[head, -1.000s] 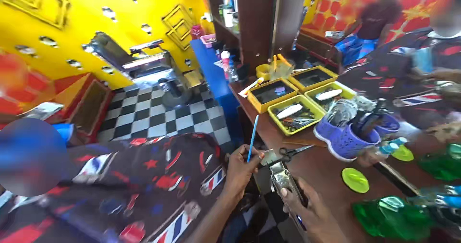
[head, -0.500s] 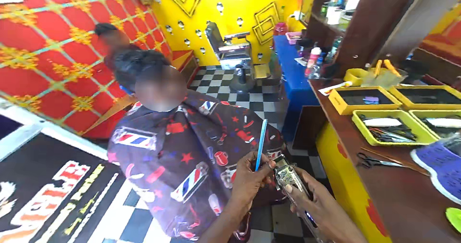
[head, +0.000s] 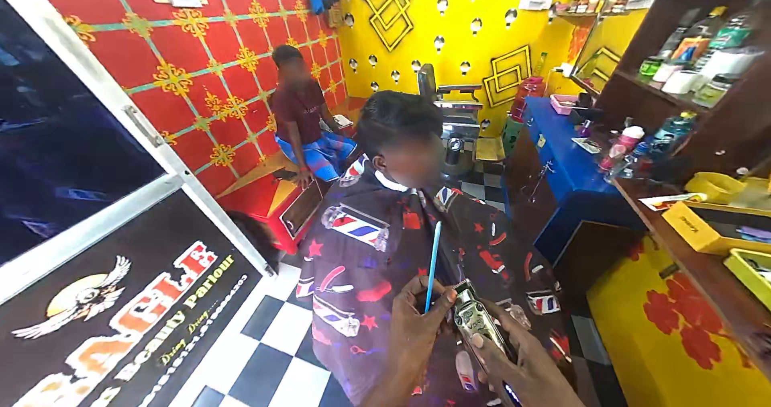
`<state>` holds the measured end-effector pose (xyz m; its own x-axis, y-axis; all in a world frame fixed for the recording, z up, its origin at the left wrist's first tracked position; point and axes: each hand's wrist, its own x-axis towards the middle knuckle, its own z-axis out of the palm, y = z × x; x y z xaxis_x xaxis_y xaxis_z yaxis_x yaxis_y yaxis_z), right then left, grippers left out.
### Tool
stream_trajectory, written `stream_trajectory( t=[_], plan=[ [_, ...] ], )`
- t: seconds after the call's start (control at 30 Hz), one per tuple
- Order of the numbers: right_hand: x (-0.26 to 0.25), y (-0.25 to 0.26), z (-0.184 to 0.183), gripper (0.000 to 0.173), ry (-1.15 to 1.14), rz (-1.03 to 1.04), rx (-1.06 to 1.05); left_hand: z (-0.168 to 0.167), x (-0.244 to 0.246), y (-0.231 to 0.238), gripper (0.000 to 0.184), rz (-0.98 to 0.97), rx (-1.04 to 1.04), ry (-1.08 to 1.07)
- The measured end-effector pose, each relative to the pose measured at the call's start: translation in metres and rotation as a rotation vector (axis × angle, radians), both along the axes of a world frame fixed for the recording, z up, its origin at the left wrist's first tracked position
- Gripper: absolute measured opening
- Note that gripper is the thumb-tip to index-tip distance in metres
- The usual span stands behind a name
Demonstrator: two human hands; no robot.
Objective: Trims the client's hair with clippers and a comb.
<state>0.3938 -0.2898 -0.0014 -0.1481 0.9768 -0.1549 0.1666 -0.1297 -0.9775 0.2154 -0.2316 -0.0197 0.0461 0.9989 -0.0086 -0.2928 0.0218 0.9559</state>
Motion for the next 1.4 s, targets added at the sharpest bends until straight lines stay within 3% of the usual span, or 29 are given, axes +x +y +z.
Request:
stream_trajectory(
  t=[0.27, 0.5, 0.93, 1.23, 1.4],
  plan=[
    [-0.064, 0.018, -0.006, 0.067, -0.127, 0.016, 0.029, -0.007, -0.072, 0.015, 0.016, -0.019, 0.044, 0.043],
    [-0.071, 0.059, 0.0, 0.07, -0.21, 0.057, 0.11, 0.002, -0.081, 0.044, 0.014, 0.03, 0.029, -0.015],
    [-0.081, 0.156, -0.017, 0.073, -0.093, 0.229, 0.203, 0.016, -0.102, 0.104, 0.01, 0.199, 0.033, 0.189],
    [-0.098, 0.169, -0.007, 0.072, -0.22, 0.135, 0.286, 0.026, -0.125, 0.13, 0.015, 0.032, -0.099, 0.024],
    [-0.116, 0.164, 0.009, 0.073, -0.314, 0.066, 0.276, 0.026, -0.14, 0.141, 0.013, -0.039, 0.006, 0.005]
  ],
)
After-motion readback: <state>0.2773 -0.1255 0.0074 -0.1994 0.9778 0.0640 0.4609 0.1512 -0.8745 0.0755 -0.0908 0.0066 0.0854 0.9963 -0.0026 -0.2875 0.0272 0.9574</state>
